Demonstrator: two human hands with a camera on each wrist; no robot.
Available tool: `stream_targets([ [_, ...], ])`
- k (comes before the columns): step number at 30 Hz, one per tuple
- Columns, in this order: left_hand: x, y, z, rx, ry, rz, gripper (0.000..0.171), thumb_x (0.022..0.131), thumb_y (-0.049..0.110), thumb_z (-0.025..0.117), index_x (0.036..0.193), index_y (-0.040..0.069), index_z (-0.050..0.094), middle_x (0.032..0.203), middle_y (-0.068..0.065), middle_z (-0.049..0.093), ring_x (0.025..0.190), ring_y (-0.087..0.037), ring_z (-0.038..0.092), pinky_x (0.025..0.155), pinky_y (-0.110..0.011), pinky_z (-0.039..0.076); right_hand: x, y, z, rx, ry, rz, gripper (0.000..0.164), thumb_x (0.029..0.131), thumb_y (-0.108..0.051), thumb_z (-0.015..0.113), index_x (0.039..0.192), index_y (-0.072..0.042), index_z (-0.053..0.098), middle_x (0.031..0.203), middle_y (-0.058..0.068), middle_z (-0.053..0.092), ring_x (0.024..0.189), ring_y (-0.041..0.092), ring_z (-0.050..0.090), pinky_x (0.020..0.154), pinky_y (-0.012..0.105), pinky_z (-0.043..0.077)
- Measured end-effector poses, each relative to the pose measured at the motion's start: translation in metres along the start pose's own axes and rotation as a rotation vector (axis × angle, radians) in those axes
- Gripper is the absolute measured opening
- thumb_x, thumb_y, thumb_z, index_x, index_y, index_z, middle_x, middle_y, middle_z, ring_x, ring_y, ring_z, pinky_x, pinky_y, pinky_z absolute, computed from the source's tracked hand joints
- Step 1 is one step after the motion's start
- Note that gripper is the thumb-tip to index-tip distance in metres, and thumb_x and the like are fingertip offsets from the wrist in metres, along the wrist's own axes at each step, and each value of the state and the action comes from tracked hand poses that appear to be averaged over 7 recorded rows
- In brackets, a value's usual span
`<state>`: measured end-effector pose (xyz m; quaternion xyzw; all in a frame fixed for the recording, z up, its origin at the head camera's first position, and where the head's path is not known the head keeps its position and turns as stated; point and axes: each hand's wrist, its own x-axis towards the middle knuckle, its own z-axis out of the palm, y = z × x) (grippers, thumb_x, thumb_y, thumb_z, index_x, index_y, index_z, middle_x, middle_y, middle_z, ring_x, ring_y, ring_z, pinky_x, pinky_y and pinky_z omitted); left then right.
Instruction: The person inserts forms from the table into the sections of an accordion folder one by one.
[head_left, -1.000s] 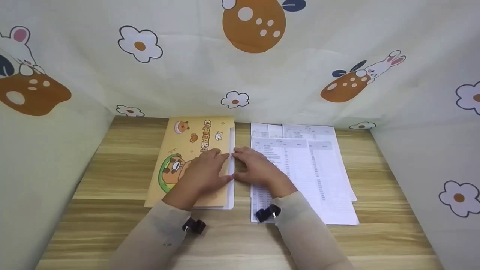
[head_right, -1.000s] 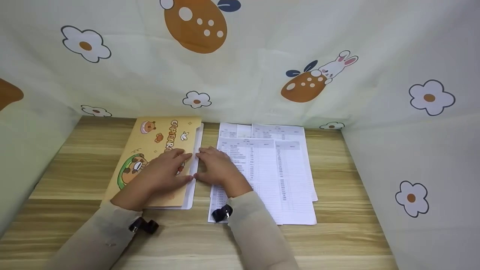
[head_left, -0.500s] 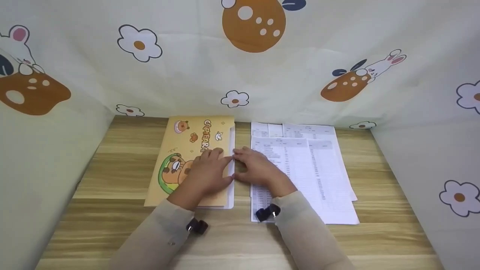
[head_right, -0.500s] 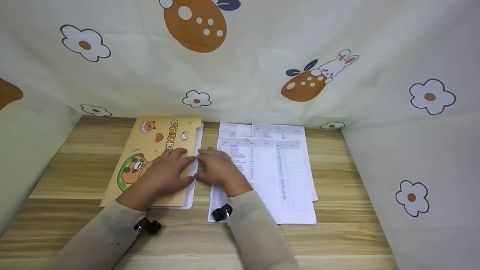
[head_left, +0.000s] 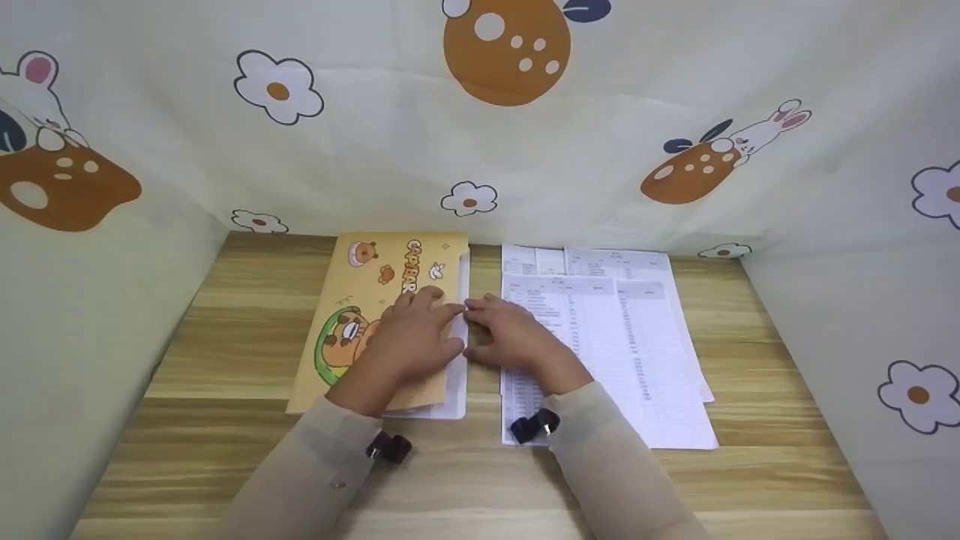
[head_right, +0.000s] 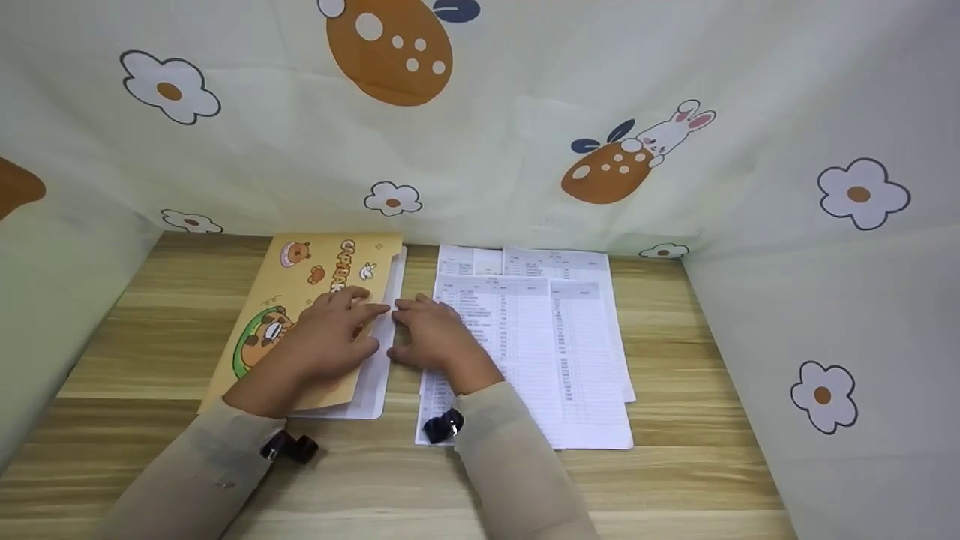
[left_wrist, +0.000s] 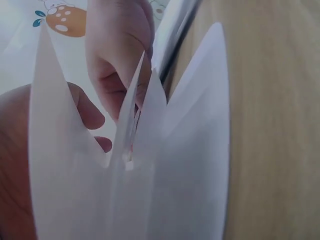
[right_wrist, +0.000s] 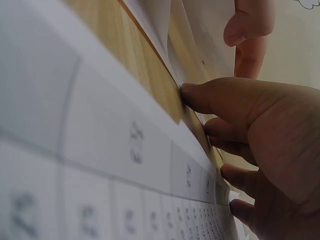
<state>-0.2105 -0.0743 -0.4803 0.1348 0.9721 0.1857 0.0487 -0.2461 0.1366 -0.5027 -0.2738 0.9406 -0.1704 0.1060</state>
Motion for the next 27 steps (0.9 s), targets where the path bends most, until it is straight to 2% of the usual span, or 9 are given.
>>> stream_targets([
  [9, 0.002, -0.010, -0.013, -0.136, 0.029, 0.023, 0.054, 0.093, 0.042, 0.058, 0.146, 0.030, 0.063, 0.157, -0.006, 0.050, 0.145, -0.038, 0.049, 0.119, -0.065, 0.040, 0.000, -0.001, 0.000, 0.014, -0.019, 0.036, 0.072, 0.094, -0.052, 0.075, 0.156, -0.022, 0.056, 0.171, -0.008, 0.042, 0.166, 0.025, 0.028, 0.135, 0.050, 0.024],
  [18, 0.004, -0.016, -0.017, -0.174, 0.048, 0.053, 0.050, 0.089, 0.039, 0.059, 0.137, 0.024, 0.064, 0.148, -0.006, 0.058, 0.136, -0.037, 0.056, 0.115, -0.059, 0.046, 0.001, -0.001, 0.000, 0.014, -0.017, 0.026, 0.071, 0.094, -0.049, 0.076, 0.156, -0.020, 0.057, 0.170, -0.008, 0.044, 0.165, 0.027, 0.029, 0.135, 0.050, 0.025],
  [23, 0.005, -0.019, -0.021, -0.187, 0.088, 0.068, 0.046, 0.089, 0.037, 0.060, 0.133, 0.023, 0.064, 0.140, -0.007, 0.061, 0.122, -0.035, 0.060, 0.106, -0.054, 0.051, 0.002, -0.001, 0.001, 0.005, -0.021, 0.024, 0.070, 0.094, -0.049, 0.075, 0.155, -0.021, 0.057, 0.170, -0.007, 0.045, 0.165, 0.027, 0.030, 0.135, 0.049, 0.025],
  [27, 0.004, -0.021, -0.026, -0.219, 0.082, 0.052, 0.044, 0.090, 0.035, 0.060, 0.132, 0.024, 0.063, 0.139, -0.006, 0.059, 0.115, -0.032, 0.059, 0.100, -0.050, 0.051, 0.002, -0.001, 0.000, 0.005, -0.031, 0.041, 0.071, 0.094, -0.050, 0.075, 0.156, -0.022, 0.056, 0.171, -0.008, 0.044, 0.165, 0.026, 0.029, 0.135, 0.050, 0.024],
])
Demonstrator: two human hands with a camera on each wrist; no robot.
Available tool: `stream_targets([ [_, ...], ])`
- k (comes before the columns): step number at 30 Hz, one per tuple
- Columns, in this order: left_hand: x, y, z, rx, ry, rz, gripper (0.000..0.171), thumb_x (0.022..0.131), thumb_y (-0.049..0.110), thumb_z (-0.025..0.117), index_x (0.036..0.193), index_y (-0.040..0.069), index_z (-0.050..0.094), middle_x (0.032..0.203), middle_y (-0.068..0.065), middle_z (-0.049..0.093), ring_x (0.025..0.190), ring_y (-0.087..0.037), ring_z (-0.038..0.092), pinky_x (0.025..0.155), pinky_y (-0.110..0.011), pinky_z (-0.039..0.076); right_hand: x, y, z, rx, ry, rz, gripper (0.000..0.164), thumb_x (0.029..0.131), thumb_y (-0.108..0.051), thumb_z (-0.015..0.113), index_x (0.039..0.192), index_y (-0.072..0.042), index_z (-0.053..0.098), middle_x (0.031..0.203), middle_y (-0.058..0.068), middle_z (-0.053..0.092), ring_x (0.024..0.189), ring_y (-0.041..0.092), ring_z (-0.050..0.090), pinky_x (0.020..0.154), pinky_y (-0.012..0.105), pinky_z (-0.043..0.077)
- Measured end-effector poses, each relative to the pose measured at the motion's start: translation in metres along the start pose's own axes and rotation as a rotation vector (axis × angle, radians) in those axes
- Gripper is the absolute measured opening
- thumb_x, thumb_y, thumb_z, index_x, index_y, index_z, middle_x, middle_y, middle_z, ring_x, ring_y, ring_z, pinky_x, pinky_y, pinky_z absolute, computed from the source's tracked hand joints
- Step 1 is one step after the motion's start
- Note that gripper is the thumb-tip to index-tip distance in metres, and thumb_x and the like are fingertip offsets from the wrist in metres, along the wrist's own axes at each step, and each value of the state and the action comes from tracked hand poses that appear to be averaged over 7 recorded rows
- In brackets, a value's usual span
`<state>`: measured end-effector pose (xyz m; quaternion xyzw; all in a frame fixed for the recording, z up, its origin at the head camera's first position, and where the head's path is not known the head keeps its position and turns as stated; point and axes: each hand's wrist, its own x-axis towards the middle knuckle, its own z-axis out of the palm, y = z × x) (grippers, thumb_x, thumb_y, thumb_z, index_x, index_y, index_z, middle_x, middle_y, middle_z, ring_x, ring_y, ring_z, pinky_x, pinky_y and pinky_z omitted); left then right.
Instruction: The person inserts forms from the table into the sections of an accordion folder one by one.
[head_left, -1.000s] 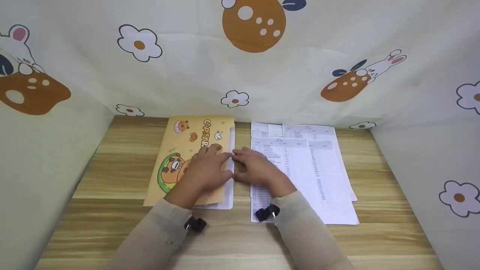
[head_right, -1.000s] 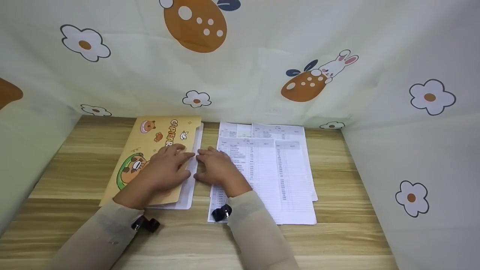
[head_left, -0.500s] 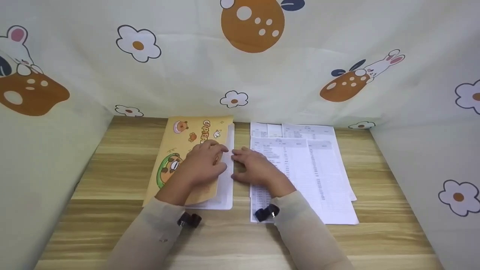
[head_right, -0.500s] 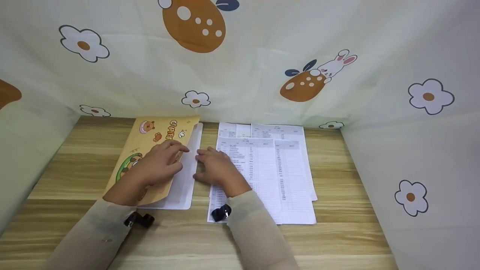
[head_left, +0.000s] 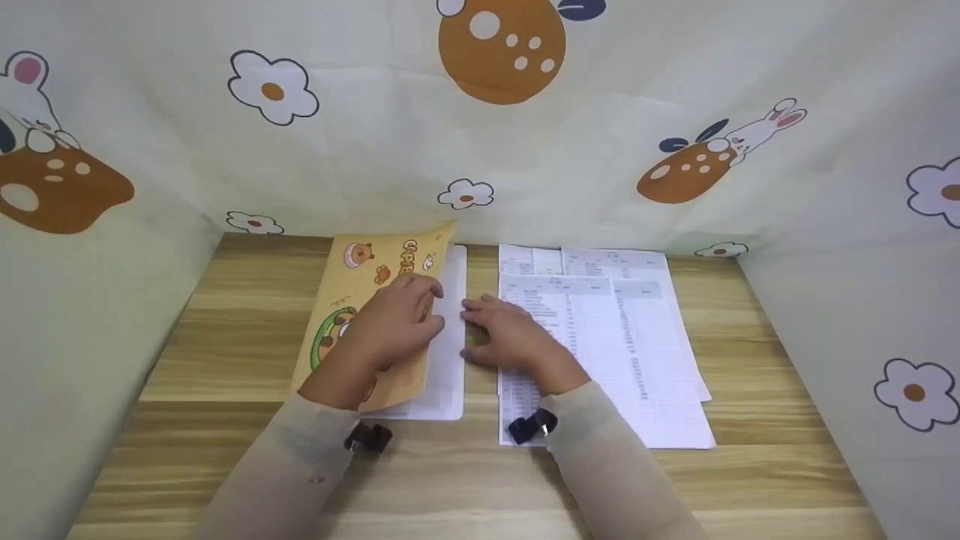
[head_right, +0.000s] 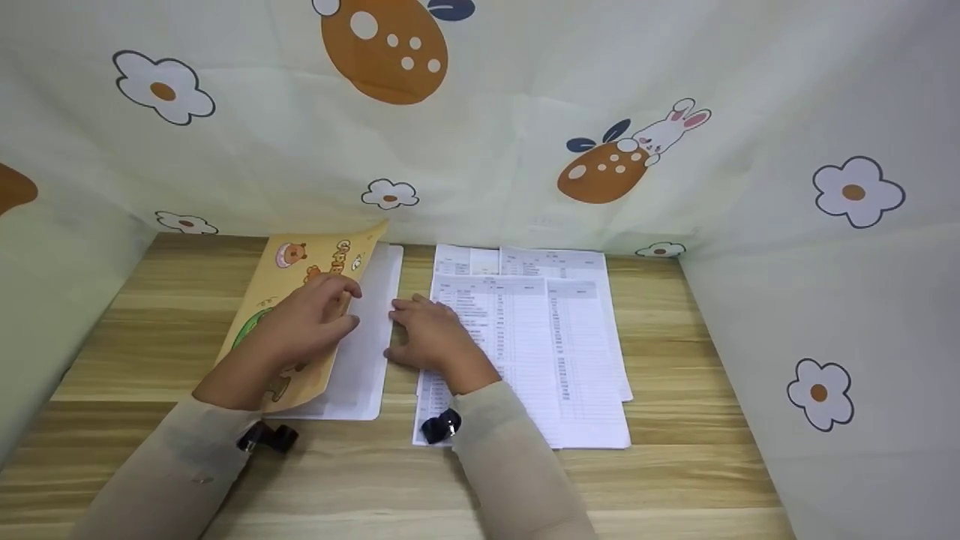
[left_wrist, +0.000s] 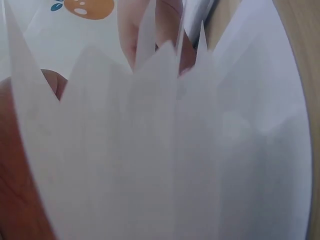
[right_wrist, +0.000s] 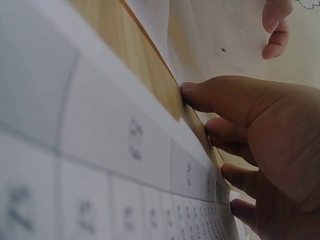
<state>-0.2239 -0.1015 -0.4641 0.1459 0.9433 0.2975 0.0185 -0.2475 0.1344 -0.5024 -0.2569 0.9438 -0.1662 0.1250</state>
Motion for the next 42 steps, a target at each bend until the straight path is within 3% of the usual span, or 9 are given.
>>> stream_targets([
  [7, -0.003, -0.003, -0.013, -0.081, -0.016, -0.052, 0.040, 0.090, 0.035, 0.061, 0.129, 0.027, 0.060, 0.143, -0.001, 0.057, 0.121, -0.028, 0.057, 0.103, -0.051, 0.051, -0.001, -0.001, -0.001, 0.004, -0.007, 0.011, 0.071, 0.095, -0.050, 0.076, 0.156, -0.022, 0.056, 0.171, -0.009, 0.042, 0.165, 0.025, 0.028, 0.135, 0.049, 0.024],
  [15, 0.000, -0.013, -0.021, -0.248, -0.016, -0.067, 0.035, 0.092, 0.034, 0.063, 0.125, 0.022, 0.062, 0.136, -0.003, 0.058, 0.122, -0.030, 0.060, 0.105, -0.052, 0.053, -0.001, -0.002, -0.001, 0.005, -0.019, 0.029, 0.071, 0.095, -0.051, 0.075, 0.157, -0.023, 0.055, 0.172, -0.011, 0.041, 0.166, 0.023, 0.027, 0.136, 0.049, 0.023],
  [21, 0.003, -0.014, -0.028, -0.348, 0.009, -0.072, 0.026, 0.094, 0.027, 0.061, 0.120, 0.022, 0.064, 0.137, -0.005, 0.058, 0.115, -0.029, 0.059, 0.097, -0.047, 0.053, -0.002, -0.002, -0.001, 0.020, -0.006, 0.017, 0.072, 0.094, -0.050, 0.076, 0.157, -0.020, 0.056, 0.171, -0.009, 0.042, 0.166, 0.025, 0.028, 0.135, 0.047, 0.024],
  [28, 0.006, -0.011, -0.041, -0.418, 0.009, -0.106, 0.040, 0.097, 0.025, 0.059, 0.136, 0.024, 0.066, 0.143, -0.005, 0.059, 0.107, -0.027, 0.061, 0.085, -0.040, 0.055, -0.003, -0.001, -0.001, 0.016, 0.002, 0.010, 0.073, 0.093, -0.050, 0.076, 0.157, -0.020, 0.056, 0.171, -0.006, 0.043, 0.165, 0.026, 0.029, 0.135, 0.049, 0.024],
  [35, 0.007, -0.010, -0.048, -0.469, -0.027, -0.176, 0.047, 0.097, 0.031, 0.063, 0.144, 0.036, 0.062, 0.148, -0.003, 0.056, 0.121, -0.029, 0.062, 0.095, -0.045, 0.057, -0.005, -0.002, -0.003, -0.019, -0.020, 0.007, 0.072, 0.094, -0.047, 0.075, 0.158, -0.021, 0.054, 0.173, -0.006, 0.040, 0.166, 0.025, 0.027, 0.136, 0.049, 0.021],
  [42, 0.009, -0.008, -0.052, -0.518, -0.027, -0.181, 0.046, 0.097, 0.034, 0.065, 0.143, 0.036, 0.061, 0.146, -0.004, 0.055, 0.123, -0.031, 0.059, 0.100, -0.048, 0.055, -0.009, -0.002, -0.006, -0.012, -0.018, 0.018, 0.067, 0.096, -0.045, 0.073, 0.156, -0.022, 0.056, 0.171, -0.006, 0.042, 0.165, 0.024, 0.028, 0.136, 0.048, 0.021],
])
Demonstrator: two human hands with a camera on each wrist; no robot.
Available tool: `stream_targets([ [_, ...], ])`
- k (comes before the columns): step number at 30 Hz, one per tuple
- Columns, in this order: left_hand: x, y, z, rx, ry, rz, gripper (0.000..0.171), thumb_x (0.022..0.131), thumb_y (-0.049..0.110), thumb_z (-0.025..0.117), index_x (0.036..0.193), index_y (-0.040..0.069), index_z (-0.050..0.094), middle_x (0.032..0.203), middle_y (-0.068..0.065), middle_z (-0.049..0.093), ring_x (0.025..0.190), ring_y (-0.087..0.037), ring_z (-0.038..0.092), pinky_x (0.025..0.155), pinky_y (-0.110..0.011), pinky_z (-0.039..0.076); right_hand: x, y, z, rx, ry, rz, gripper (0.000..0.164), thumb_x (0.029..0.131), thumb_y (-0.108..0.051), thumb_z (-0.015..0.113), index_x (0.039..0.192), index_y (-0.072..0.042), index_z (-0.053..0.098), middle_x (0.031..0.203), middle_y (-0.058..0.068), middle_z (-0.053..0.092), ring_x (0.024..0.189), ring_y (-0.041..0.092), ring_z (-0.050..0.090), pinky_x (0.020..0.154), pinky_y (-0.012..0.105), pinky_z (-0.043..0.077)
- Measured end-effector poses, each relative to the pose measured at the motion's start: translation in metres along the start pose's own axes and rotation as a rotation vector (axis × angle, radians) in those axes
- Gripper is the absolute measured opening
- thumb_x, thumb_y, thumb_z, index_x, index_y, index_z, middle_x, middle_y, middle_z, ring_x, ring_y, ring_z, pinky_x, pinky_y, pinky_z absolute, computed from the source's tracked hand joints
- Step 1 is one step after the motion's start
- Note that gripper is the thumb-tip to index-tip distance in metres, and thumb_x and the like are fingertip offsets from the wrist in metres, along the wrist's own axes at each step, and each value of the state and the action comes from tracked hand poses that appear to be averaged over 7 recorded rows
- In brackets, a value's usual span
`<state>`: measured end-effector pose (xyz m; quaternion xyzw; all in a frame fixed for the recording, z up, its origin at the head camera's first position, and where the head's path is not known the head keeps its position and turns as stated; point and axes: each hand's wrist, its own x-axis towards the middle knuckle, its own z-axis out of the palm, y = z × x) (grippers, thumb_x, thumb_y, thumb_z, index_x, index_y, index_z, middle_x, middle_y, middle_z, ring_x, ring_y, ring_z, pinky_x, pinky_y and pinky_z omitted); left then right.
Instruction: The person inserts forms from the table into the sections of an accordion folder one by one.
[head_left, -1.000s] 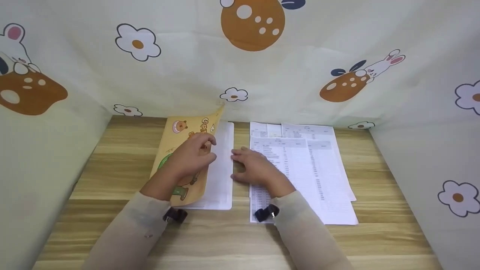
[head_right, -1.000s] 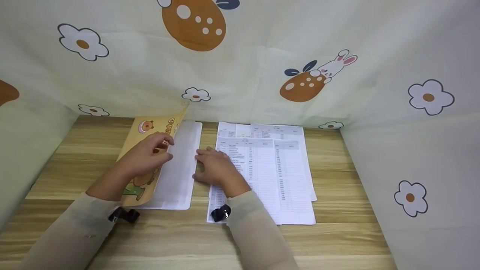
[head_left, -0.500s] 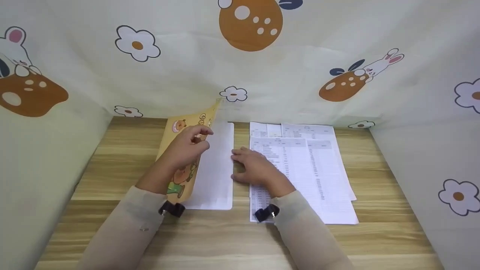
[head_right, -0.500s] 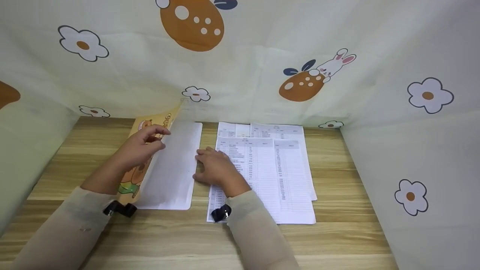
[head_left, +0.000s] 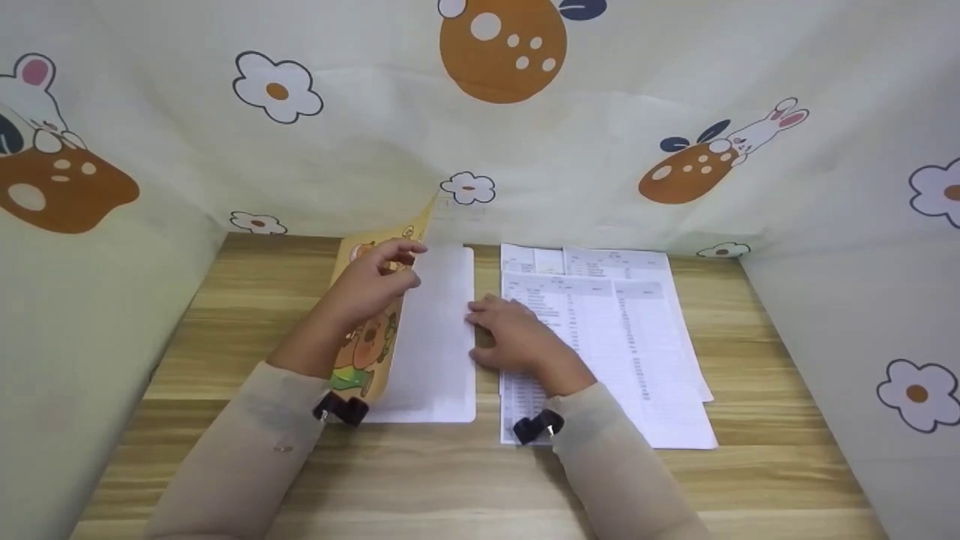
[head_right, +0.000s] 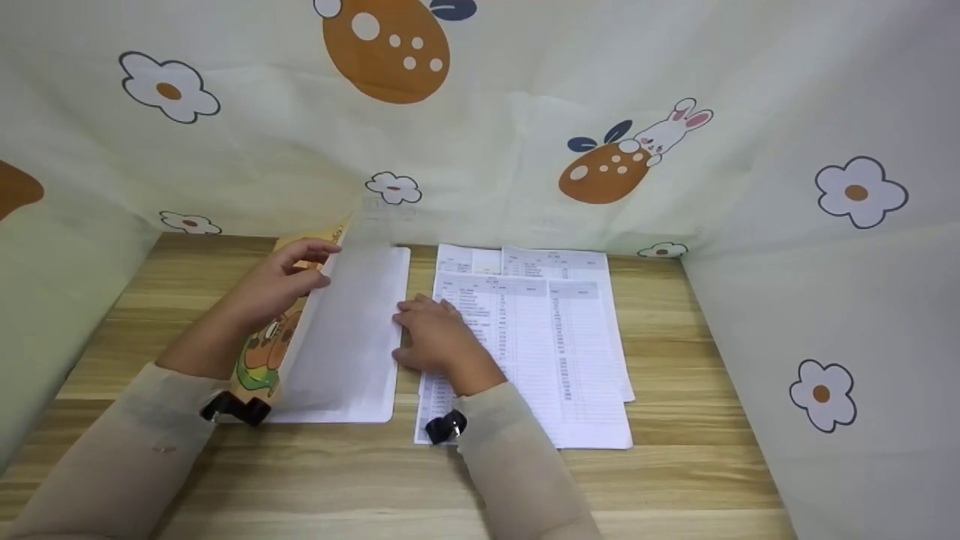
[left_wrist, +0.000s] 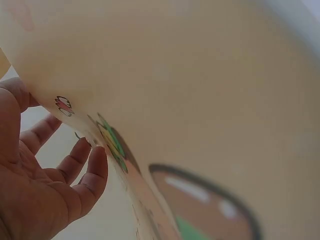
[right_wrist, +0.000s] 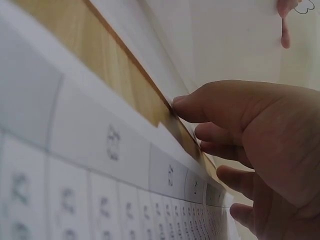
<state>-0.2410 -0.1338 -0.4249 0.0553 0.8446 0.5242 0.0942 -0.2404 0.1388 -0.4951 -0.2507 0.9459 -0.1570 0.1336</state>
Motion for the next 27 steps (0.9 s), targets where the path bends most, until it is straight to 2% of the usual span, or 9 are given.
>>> stream_targets([
  [5, 0.000, 0.003, -0.003, 0.012, -0.009, 0.028, 0.053, 0.098, 0.032, 0.062, 0.151, 0.039, 0.057, 0.146, -0.007, 0.053, 0.119, -0.030, 0.059, 0.095, -0.044, 0.056, -0.002, 0.002, -0.001, 0.007, 0.015, 0.002, 0.066, 0.096, -0.046, 0.073, 0.156, -0.022, 0.057, 0.171, -0.006, 0.043, 0.165, 0.025, 0.030, 0.136, 0.048, 0.023],
  [9, 0.000, 0.006, -0.006, -0.008, -0.017, 0.050, 0.052, 0.099, 0.027, 0.060, 0.150, 0.035, 0.059, 0.147, -0.010, 0.053, 0.117, -0.030, 0.059, 0.097, -0.044, 0.057, -0.004, 0.003, -0.003, 0.003, 0.016, 0.006, 0.066, 0.096, -0.046, 0.073, 0.155, -0.022, 0.057, 0.170, -0.006, 0.044, 0.165, 0.025, 0.030, 0.136, 0.049, 0.023],
  [15, 0.001, 0.009, -0.010, -0.068, -0.022, 0.047, 0.048, 0.100, 0.023, 0.061, 0.148, 0.027, 0.059, 0.148, -0.012, 0.052, 0.117, -0.035, 0.060, 0.100, -0.045, 0.057, -0.005, 0.006, -0.008, -0.004, 0.016, 0.030, 0.064, 0.096, -0.045, 0.073, 0.155, -0.022, 0.058, 0.169, -0.007, 0.046, 0.165, 0.024, 0.030, 0.136, 0.046, 0.024],
  [19, 0.001, 0.011, -0.014, -0.121, -0.031, 0.037, 0.047, 0.100, 0.021, 0.060, 0.147, 0.023, 0.059, 0.149, -0.014, 0.049, 0.111, -0.030, 0.058, 0.100, -0.045, 0.055, -0.006, 0.009, -0.010, -0.014, 0.032, 0.012, 0.064, 0.096, -0.044, 0.074, 0.154, -0.020, 0.059, 0.168, -0.006, 0.047, 0.164, 0.024, 0.033, 0.135, 0.044, 0.026],
  [22, 0.000, 0.012, -0.015, -0.168, -0.022, 0.048, 0.047, 0.099, 0.017, 0.059, 0.147, 0.021, 0.058, 0.146, -0.015, 0.048, 0.100, -0.025, 0.054, 0.097, -0.044, 0.052, -0.007, 0.010, -0.012, -0.011, 0.041, 0.006, 0.065, 0.096, -0.043, 0.074, 0.154, -0.018, 0.059, 0.168, -0.005, 0.048, 0.163, 0.024, 0.034, 0.135, 0.044, 0.026],
  [27, -0.004, 0.013, -0.016, -0.239, 0.006, 0.073, 0.049, 0.100, 0.013, 0.056, 0.148, 0.016, 0.056, 0.143, -0.015, 0.046, 0.107, -0.024, 0.050, 0.095, -0.040, 0.048, -0.008, 0.013, -0.016, 0.004, 0.050, 0.014, 0.065, 0.097, -0.042, 0.073, 0.155, -0.017, 0.058, 0.168, -0.005, 0.048, 0.163, 0.023, 0.034, 0.135, 0.044, 0.025],
])
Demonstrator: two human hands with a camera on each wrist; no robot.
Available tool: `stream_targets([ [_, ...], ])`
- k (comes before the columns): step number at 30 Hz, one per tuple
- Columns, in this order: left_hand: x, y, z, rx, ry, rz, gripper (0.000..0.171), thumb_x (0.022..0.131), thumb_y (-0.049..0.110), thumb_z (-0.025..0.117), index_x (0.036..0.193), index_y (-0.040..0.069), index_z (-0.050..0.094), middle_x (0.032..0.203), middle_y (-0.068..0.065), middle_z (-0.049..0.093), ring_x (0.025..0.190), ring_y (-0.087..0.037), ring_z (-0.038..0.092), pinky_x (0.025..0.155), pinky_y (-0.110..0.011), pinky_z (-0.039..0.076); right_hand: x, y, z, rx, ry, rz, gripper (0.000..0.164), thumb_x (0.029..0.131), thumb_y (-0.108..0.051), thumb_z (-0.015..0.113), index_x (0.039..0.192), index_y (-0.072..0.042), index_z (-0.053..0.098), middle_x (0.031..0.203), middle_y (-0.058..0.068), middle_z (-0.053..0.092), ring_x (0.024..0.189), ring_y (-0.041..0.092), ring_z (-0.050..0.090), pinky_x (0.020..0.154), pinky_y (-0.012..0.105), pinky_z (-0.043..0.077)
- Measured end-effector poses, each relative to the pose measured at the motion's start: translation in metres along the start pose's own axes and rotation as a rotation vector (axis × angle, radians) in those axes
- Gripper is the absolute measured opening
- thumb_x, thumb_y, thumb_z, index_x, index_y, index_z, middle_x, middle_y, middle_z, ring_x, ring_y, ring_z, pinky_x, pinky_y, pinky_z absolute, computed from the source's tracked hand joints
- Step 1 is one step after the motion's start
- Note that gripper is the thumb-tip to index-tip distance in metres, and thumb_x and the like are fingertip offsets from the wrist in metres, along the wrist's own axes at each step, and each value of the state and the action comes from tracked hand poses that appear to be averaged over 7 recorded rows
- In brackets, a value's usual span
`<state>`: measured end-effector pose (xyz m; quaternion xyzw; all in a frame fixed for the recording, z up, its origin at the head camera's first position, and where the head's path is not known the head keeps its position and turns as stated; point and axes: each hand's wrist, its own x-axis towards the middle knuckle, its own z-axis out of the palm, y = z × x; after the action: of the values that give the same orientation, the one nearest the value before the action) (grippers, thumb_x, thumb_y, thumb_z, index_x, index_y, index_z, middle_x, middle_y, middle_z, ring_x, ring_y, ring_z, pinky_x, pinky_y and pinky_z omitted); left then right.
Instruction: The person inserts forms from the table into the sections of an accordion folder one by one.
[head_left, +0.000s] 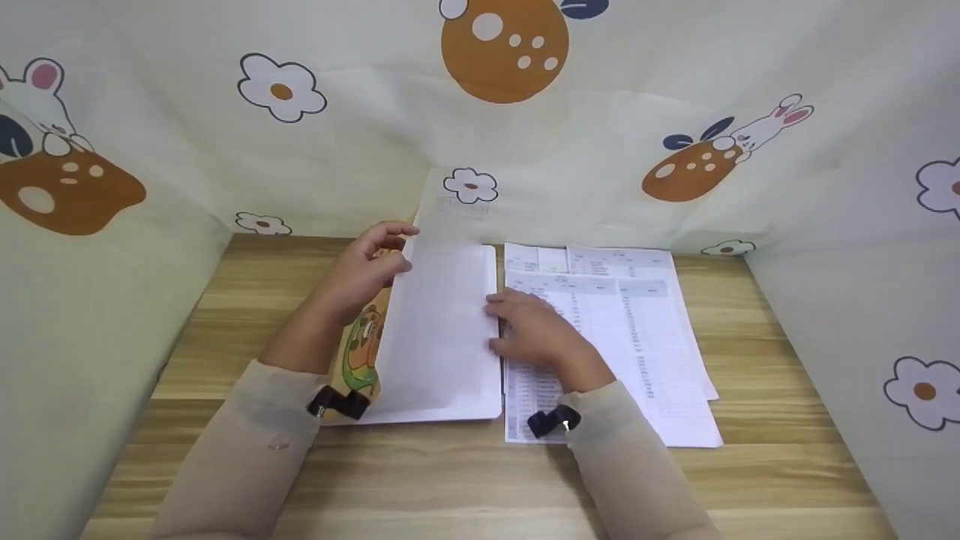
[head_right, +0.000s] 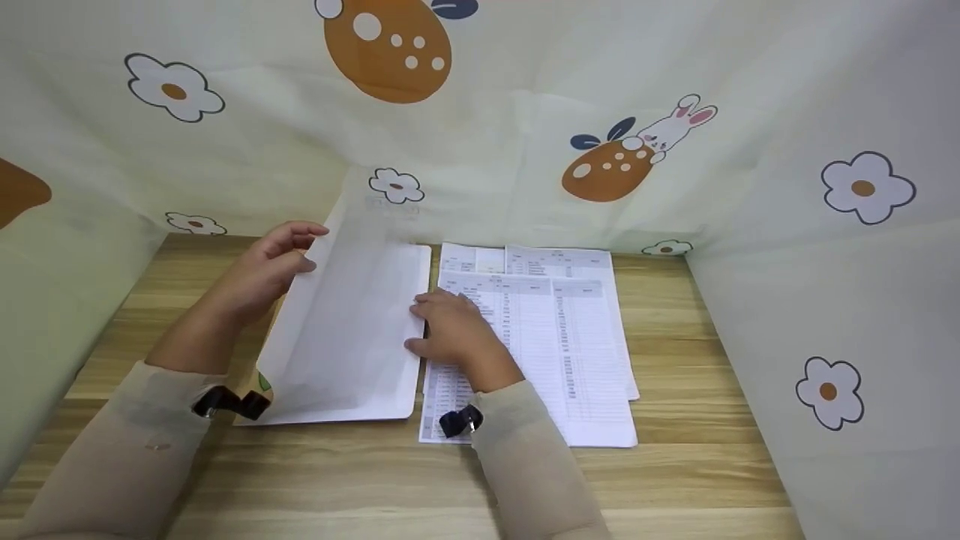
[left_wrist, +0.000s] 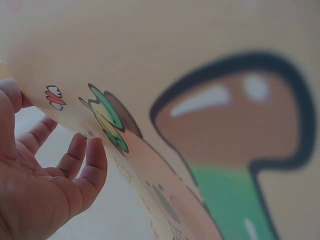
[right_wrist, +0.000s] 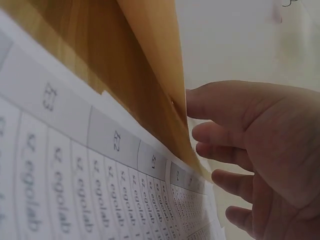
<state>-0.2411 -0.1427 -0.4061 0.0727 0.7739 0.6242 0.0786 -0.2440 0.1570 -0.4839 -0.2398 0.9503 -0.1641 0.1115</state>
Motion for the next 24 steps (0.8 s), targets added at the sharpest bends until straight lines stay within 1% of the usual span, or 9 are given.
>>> stream_targets([
  [1, -0.001, 0.000, 0.000, -0.018, 0.001, 0.006, 0.049, 0.100, 0.012, 0.056, 0.149, 0.014, 0.055, 0.142, -0.015, 0.045, 0.109, -0.024, 0.050, 0.095, -0.039, 0.048, 0.000, 0.001, -0.001, 0.004, 0.003, 0.002, 0.065, 0.097, -0.041, 0.072, 0.155, -0.016, 0.057, 0.168, -0.004, 0.048, 0.163, 0.023, 0.034, 0.135, 0.045, 0.025],
  [5, -0.001, -0.001, -0.001, -0.100, -0.009, 0.034, 0.047, 0.100, 0.008, 0.052, 0.147, 0.010, 0.053, 0.137, -0.017, 0.045, 0.107, -0.026, 0.053, 0.089, -0.033, 0.053, -0.001, 0.002, -0.005, 0.025, 0.009, 0.022, 0.065, 0.098, -0.040, 0.071, 0.156, -0.017, 0.056, 0.169, -0.004, 0.047, 0.164, 0.025, 0.032, 0.135, 0.046, 0.024],
  [8, 0.000, -0.002, -0.001, -0.158, -0.018, 0.053, 0.045, 0.100, 0.005, 0.050, 0.146, 0.008, 0.051, 0.133, -0.020, 0.047, 0.110, -0.029, 0.056, 0.085, -0.030, 0.057, -0.002, 0.003, -0.008, 0.043, 0.011, 0.032, 0.066, 0.098, -0.041, 0.070, 0.157, -0.018, 0.054, 0.169, -0.004, 0.046, 0.164, 0.025, 0.031, 0.135, 0.046, 0.023],
  [10, 0.001, -0.003, -0.002, -0.188, -0.026, 0.057, 0.045, 0.101, 0.005, 0.049, 0.146, 0.007, 0.049, 0.132, -0.020, 0.048, 0.113, -0.031, 0.057, 0.085, -0.030, 0.058, -0.002, 0.004, -0.010, 0.040, 0.018, 0.016, 0.066, 0.098, -0.041, 0.070, 0.157, -0.016, 0.055, 0.169, -0.003, 0.046, 0.164, 0.026, 0.032, 0.135, 0.047, 0.023],
  [12, 0.001, -0.003, -0.003, -0.207, -0.034, 0.054, 0.045, 0.101, 0.006, 0.049, 0.146, 0.008, 0.048, 0.131, -0.017, 0.049, 0.115, -0.032, 0.056, 0.087, -0.030, 0.058, -0.002, 0.005, -0.012, 0.028, 0.027, -0.002, 0.065, 0.098, -0.040, 0.070, 0.156, -0.014, 0.056, 0.169, -0.001, 0.047, 0.164, 0.027, 0.032, 0.135, 0.046, 0.024],
  [15, 0.001, -0.003, -0.006, -0.226, -0.046, 0.044, 0.046, 0.102, 0.007, 0.049, 0.148, 0.009, 0.047, 0.128, -0.012, 0.049, 0.116, -0.030, 0.055, 0.089, -0.031, 0.057, -0.003, 0.005, -0.014, 0.026, 0.042, -0.022, 0.064, 0.098, -0.038, 0.070, 0.155, -0.011, 0.057, 0.168, 0.001, 0.048, 0.163, 0.028, 0.033, 0.135, 0.047, 0.024],
  [17, 0.001, -0.004, -0.007, -0.244, -0.050, 0.044, 0.046, 0.102, 0.006, 0.049, 0.148, 0.010, 0.047, 0.127, -0.009, 0.050, 0.117, -0.028, 0.055, 0.089, -0.031, 0.057, -0.004, 0.005, -0.016, 0.038, 0.048, -0.013, 0.064, 0.098, -0.038, 0.071, 0.155, -0.012, 0.057, 0.168, -0.001, 0.049, 0.164, 0.027, 0.033, 0.135, 0.046, 0.025],
  [21, -0.003, -0.006, -0.011, -0.285, -0.056, 0.060, 0.045, 0.102, 0.004, 0.049, 0.147, 0.009, 0.047, 0.127, -0.008, 0.049, 0.116, -0.026, 0.055, 0.087, -0.030, 0.058, -0.005, 0.004, -0.018, 0.066, 0.060, -0.013, 0.065, 0.098, -0.040, 0.072, 0.155, -0.014, 0.056, 0.167, -0.004, 0.049, 0.164, 0.026, 0.032, 0.135, 0.045, 0.026],
  [24, -0.005, -0.008, -0.013, -0.333, -0.062, 0.074, 0.043, 0.102, 0.002, 0.049, 0.143, 0.013, 0.050, 0.125, -0.006, 0.050, 0.113, -0.023, 0.055, 0.085, -0.029, 0.057, -0.007, 0.003, -0.021, 0.078, 0.069, -0.020, 0.064, 0.098, -0.040, 0.072, 0.155, -0.014, 0.057, 0.167, -0.004, 0.049, 0.164, 0.025, 0.032, 0.135, 0.045, 0.026],
])
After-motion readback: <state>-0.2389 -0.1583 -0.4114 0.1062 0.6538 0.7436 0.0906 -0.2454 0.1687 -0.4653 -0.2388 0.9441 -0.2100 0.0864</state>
